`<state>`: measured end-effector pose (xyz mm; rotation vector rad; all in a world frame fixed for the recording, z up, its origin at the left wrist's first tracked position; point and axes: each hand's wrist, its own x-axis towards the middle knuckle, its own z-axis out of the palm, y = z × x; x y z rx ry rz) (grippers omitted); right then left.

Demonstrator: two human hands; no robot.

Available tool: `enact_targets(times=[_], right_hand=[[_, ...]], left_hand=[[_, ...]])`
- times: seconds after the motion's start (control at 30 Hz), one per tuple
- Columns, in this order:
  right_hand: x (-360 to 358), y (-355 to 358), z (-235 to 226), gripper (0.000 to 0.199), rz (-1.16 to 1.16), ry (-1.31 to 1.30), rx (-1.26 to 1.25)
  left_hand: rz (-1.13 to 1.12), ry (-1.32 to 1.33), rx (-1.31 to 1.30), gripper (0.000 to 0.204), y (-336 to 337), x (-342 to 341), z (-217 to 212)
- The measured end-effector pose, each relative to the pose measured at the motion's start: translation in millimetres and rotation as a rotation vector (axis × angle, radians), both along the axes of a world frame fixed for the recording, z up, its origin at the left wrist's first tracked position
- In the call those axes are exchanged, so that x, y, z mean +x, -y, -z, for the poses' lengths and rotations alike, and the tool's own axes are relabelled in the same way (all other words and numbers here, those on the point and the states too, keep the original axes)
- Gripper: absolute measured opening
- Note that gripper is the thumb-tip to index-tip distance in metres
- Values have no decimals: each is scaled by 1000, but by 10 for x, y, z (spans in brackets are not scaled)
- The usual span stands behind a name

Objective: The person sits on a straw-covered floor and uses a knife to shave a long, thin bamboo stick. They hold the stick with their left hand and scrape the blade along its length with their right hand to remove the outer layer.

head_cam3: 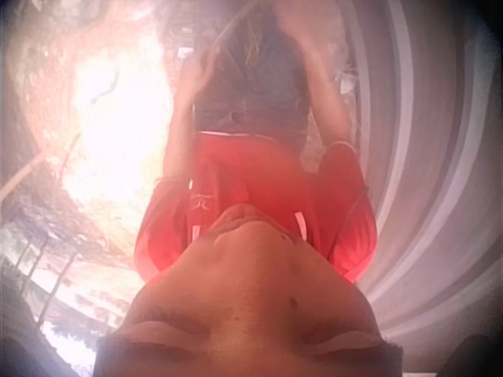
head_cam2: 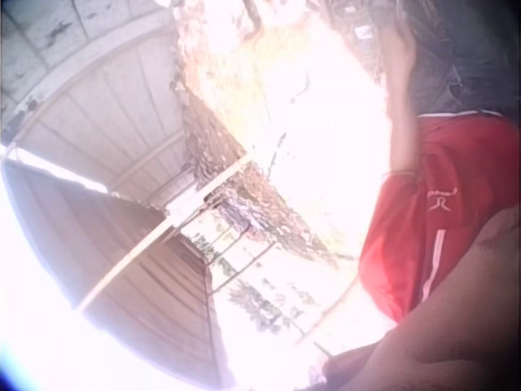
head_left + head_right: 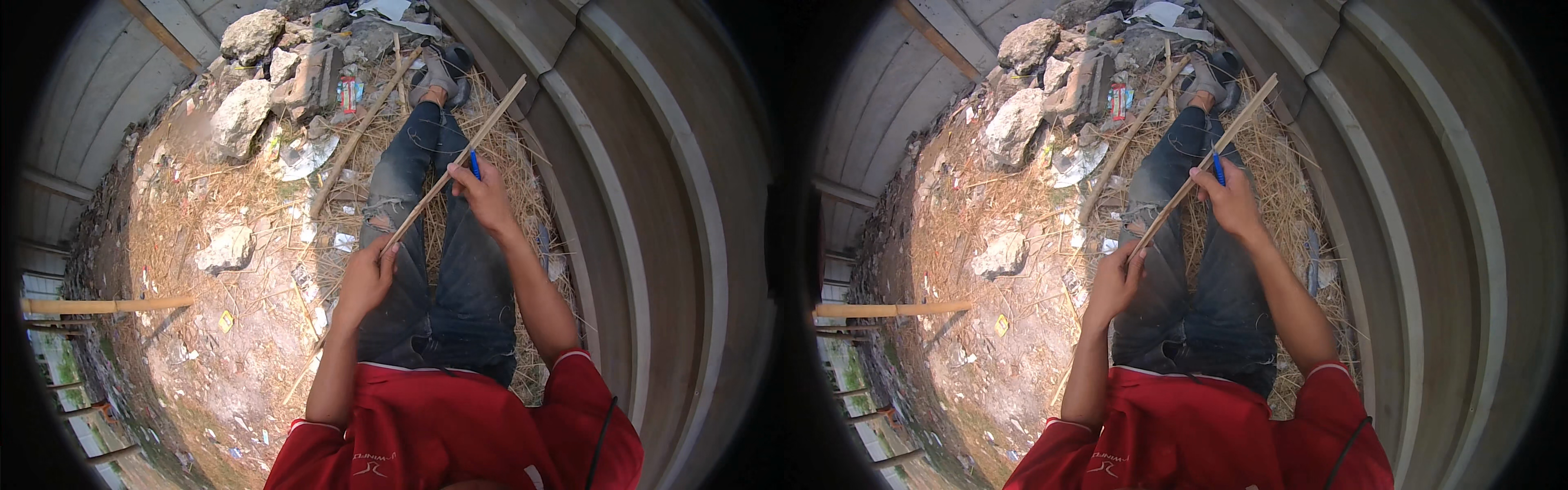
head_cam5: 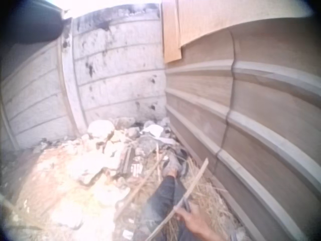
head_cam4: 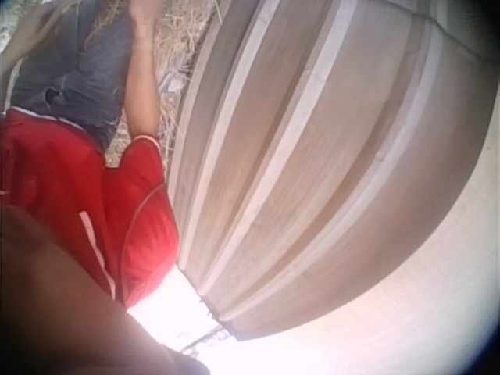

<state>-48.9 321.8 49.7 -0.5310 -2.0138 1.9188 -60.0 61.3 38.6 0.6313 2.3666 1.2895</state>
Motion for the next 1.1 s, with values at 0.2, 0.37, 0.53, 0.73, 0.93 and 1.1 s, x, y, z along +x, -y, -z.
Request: enact_targets(times=[0.2,0.37,0.53,0.73,0.93,1.1], right_hand=[[206,10,93,27,-23,90,357],[239,392,-3,16,-256,354,785],[161,763,235,18,-316,362,909],[-163,680,779,18,-235,276,1132],[-572,464,1054,18,-130,143,1336],[-819,254,1046,18,-67,64,1327]], left_hand=[[-100,-144,-144,29,-55,41,237],[-178,-163,-261,30,-190,-85,204],[-180,-199,-316,32,-395,-94,146],[-245,-144,-407,27,-472,-141,261],[-283,-171,-402,31,-533,-224,329],[-294,-184,-389,32,-625,-256,271]])
